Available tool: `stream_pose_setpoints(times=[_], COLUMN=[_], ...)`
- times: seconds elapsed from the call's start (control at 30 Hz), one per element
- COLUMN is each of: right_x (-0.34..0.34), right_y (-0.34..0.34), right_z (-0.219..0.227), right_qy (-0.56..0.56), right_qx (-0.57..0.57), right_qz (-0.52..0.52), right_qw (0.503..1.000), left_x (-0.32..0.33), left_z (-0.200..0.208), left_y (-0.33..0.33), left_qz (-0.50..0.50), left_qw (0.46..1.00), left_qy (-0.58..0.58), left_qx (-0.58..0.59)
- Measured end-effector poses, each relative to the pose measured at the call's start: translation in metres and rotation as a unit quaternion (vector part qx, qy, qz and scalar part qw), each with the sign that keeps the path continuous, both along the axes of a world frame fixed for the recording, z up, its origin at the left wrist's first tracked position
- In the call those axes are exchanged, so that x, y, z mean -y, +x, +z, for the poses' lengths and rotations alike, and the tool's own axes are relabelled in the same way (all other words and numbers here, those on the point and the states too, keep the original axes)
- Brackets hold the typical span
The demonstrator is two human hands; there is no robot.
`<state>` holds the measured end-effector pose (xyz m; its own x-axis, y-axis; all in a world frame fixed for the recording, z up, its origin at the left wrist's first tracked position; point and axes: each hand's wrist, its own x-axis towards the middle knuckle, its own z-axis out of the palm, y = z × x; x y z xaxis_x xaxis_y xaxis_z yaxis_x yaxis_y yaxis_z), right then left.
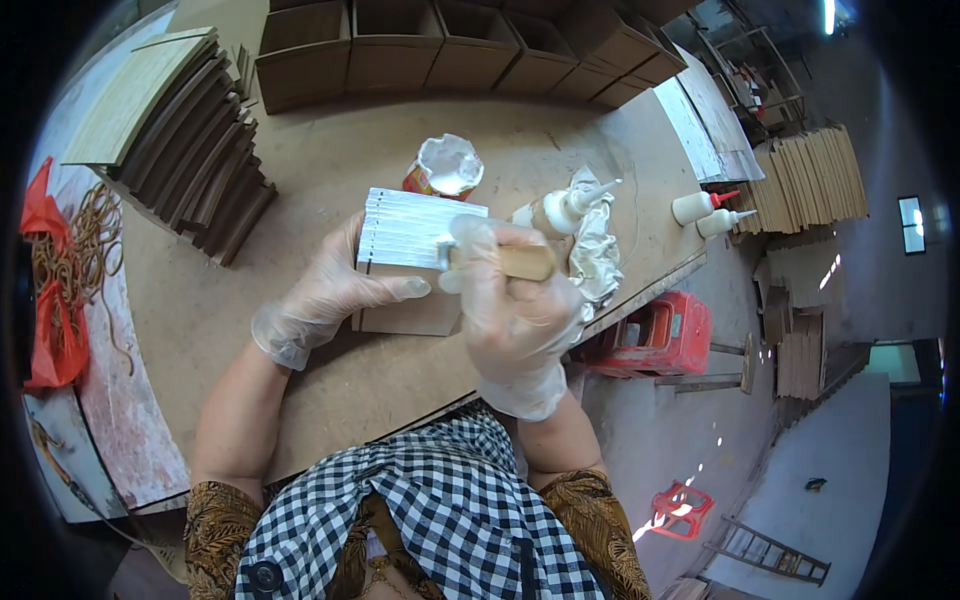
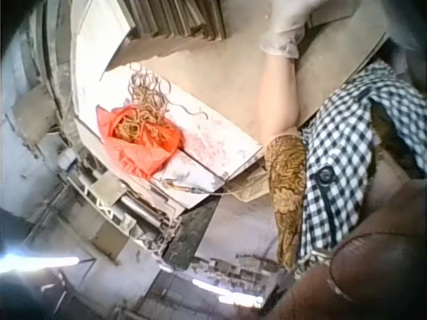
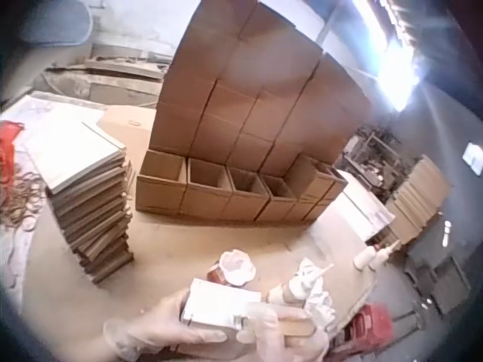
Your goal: The person picks up small rectangular wooden blocks from a stack and applies white glue to one face using a brush. They then place the glued blocks into a yellow plastic basket. The process is repeated for multiple blocks.
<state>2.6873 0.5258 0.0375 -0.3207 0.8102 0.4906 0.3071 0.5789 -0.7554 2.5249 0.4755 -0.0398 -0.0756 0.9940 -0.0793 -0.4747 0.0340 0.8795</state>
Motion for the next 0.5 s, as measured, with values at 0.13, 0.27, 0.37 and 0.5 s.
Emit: stream_pose_setpoints(times=[0.13,0.27,0.37,0.5], right_x=[0.008,0.008,0.009,-0.011], right_y=[-0.031,-0.057,-0.055,-0.032], right_z=[-0.005,-0.012,-0.004,0.016], right_qy=[0.058,0.084,0.032,-0.034], right_qx=[0.017,-0.022,-0.121,-0.199], right_qz=[0.043,0.14,0.095,0.0], right_qw=[0.997,0.986,0.988,0.979], left_x=[0.0,0.009,0.009,0.0], left_z=[-0.018,-0.006,0.003,-0.007], left_y=[-0.003,-0.006,-0.008,-0.001], left_qz=[-0.004,-0.06,-0.049,-0.012], left_qw=[0.998,0.99,0.996,0.999], left_qy=[0.058,-0.011,0.011,0.002], left_qx=[0.013,0.127,0.071,0.042])
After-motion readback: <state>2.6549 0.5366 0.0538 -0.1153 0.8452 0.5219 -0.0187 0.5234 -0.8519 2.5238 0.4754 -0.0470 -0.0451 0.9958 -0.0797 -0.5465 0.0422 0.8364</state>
